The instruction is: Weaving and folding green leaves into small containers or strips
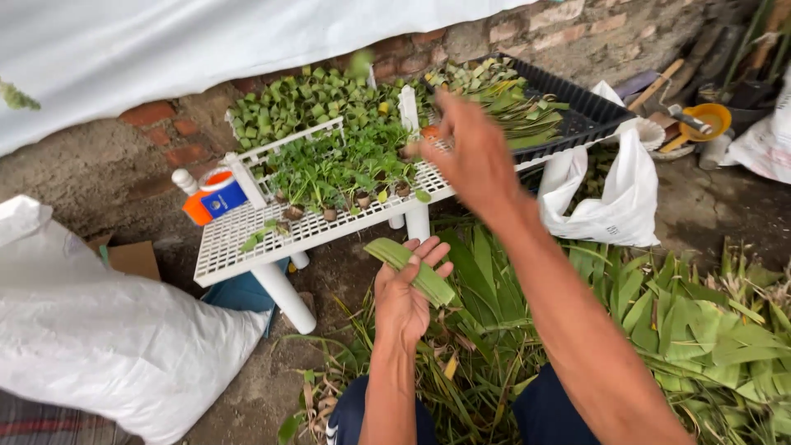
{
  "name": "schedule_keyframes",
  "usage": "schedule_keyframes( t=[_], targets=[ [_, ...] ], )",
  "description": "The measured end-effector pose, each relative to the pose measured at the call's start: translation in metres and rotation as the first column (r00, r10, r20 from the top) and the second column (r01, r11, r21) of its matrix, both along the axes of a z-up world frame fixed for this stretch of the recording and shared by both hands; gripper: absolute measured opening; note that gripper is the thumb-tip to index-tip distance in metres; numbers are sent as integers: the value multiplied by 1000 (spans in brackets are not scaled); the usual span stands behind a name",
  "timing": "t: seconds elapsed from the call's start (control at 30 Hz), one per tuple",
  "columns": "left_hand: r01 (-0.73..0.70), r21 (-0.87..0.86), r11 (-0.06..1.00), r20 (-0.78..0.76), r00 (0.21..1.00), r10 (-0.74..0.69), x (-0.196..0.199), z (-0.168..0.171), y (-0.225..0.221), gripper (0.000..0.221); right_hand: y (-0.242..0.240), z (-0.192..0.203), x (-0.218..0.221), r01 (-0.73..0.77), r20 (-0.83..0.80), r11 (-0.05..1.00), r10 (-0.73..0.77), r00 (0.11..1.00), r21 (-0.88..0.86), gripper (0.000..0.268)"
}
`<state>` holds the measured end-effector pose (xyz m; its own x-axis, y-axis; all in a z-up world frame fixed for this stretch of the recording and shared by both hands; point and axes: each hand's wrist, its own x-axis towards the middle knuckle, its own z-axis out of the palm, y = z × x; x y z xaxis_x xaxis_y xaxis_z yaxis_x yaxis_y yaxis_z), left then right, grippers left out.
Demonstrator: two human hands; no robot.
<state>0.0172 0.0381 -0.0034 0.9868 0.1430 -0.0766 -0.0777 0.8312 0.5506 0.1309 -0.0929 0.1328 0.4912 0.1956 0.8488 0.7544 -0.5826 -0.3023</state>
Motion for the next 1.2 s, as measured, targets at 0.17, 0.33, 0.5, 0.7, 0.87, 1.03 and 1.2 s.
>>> schedule_keyframes(
  t=[0.17,0.33,0.5,0.7,0.87,1.03,1.2],
  targets=[
    [-53,62,997,25,998,52,-6,-7,-7,37,-30,-116,-34,-26,-414,998,44,909,49,31],
    [15,116,993,-38,999,-11,-11,9,-15,40,-66,-116,-78,-134,-400,978,189,897,161,29],
    [-66,106,992,8,998,66,-12,0,-7,38,-96,-130,-104,-473,-472,880,435,767,43,32],
    [60,36,998,19,998,-61,-17,-7,-15,32,-92,-128,-138,-605,-536,755,410,738,-255,17],
    [159,150,976,-26,987,-157,-31,2,-19,34,-91,-129,-134,-603,-376,789,528,761,-114,15],
    [117,316,941,-107,990,-87,-38,-13,-9,30,-106,-137,-110,-472,-292,873,486,824,124,13],
    [168,421,892,-192,977,-94,-45,-8,-10,23,-106,-132,-110,-334,-289,915,390,874,224,25]
  ],
)
